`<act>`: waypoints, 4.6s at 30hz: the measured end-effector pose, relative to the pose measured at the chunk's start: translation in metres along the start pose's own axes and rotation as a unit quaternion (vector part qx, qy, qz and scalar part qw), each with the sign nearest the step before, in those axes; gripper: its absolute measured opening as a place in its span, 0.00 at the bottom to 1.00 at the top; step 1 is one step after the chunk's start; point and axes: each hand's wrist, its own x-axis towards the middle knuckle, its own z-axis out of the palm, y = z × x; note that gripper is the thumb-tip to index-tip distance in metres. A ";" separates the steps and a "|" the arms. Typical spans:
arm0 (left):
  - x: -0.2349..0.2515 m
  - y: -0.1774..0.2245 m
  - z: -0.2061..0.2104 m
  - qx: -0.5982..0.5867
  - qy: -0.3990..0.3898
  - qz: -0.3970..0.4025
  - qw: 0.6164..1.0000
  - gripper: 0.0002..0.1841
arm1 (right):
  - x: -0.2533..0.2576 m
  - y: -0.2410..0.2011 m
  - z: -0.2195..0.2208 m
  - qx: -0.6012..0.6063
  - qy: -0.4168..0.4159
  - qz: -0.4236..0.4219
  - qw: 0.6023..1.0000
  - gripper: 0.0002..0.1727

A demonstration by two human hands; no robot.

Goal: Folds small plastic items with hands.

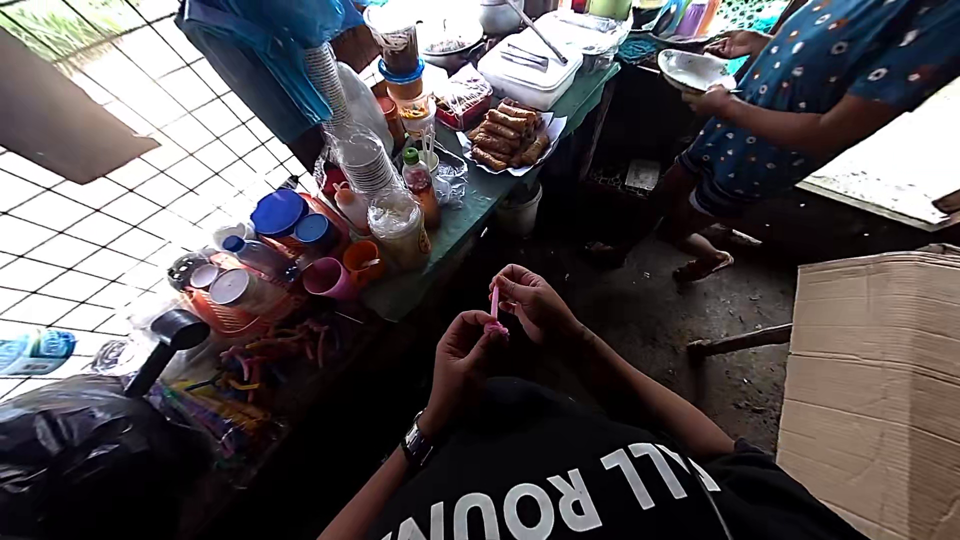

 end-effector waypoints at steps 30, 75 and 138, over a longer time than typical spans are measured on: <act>0.032 0.010 0.025 0.067 -0.057 0.097 0.991 0.05 | -0.080 -0.011 -0.004 -0.586 0.196 -0.528 0.582 0.10; 0.025 -0.011 -0.003 0.054 -0.198 -0.137 0.969 0.07 | -0.083 -0.010 -0.041 -0.524 0.012 -0.255 0.813 0.11; 0.022 0.007 0.001 0.027 0.113 -0.069 0.991 0.10 | -0.053 0.043 -0.010 -0.261 -0.044 -0.164 0.950 0.09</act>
